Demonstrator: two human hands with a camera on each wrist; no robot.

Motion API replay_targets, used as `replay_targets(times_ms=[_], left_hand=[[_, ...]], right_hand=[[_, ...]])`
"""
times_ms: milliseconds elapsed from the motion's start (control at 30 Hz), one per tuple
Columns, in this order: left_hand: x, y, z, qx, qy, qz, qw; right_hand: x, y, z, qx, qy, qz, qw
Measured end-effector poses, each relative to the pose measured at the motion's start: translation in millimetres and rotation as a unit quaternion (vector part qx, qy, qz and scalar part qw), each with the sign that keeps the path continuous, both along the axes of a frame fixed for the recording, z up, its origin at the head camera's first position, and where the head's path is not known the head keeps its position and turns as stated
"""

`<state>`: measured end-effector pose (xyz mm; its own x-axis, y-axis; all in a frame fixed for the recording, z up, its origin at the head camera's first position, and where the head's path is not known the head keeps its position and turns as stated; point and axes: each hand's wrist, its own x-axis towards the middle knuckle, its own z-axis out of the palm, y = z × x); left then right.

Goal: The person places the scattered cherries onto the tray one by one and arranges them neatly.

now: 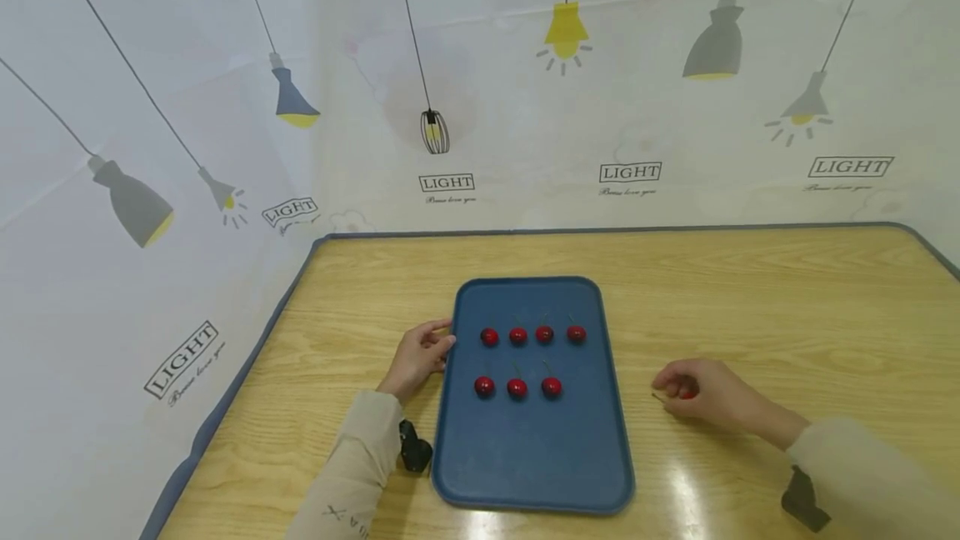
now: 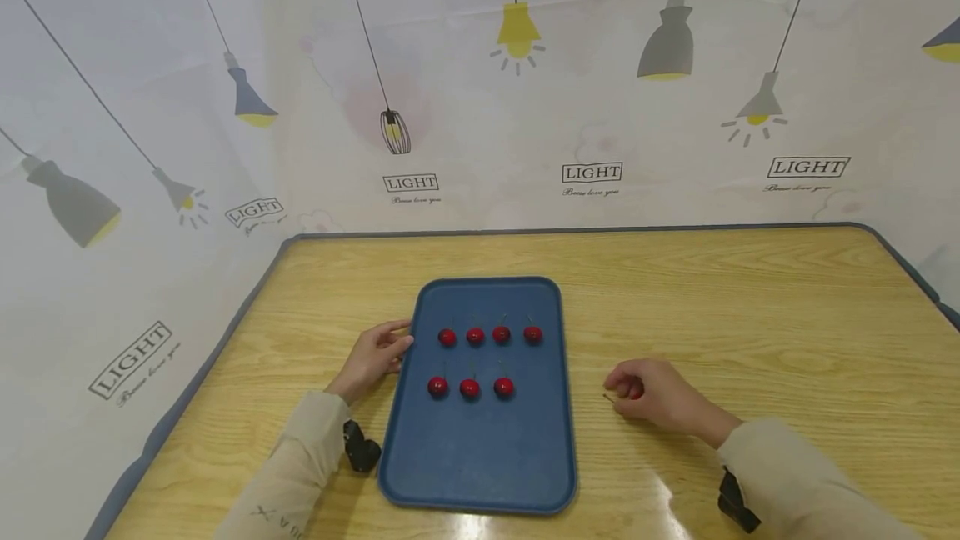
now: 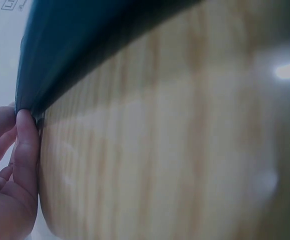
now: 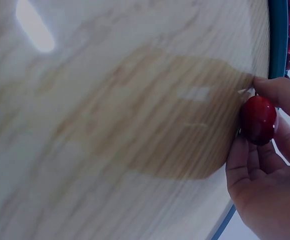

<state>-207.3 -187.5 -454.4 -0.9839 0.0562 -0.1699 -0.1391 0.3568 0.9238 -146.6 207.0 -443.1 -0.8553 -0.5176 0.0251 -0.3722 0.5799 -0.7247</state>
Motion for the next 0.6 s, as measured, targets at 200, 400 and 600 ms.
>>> replay_targets(times_ms=[200, 400, 600], left_hand=[[-0.6, -0.9, -1.5, 0.003, 0.0, -0.002, 1.0], [-0.6, -1.1, -1.5, 0.005, 0.004, -0.005, 1.0], [-1.4, -1.2, -1.6, 0.005, 0.005, -0.006, 1.0]], right_hand=[[-1.1, -2.3, -0.4, 0.003, -0.006, -0.004, 1.0], [-2.0, -2.2, -0.2, 0.01, -0.001, -0.008, 0.9999], [-2.0, -1.8, -0.1, 0.004, -0.02, -0.007, 0.9998]])
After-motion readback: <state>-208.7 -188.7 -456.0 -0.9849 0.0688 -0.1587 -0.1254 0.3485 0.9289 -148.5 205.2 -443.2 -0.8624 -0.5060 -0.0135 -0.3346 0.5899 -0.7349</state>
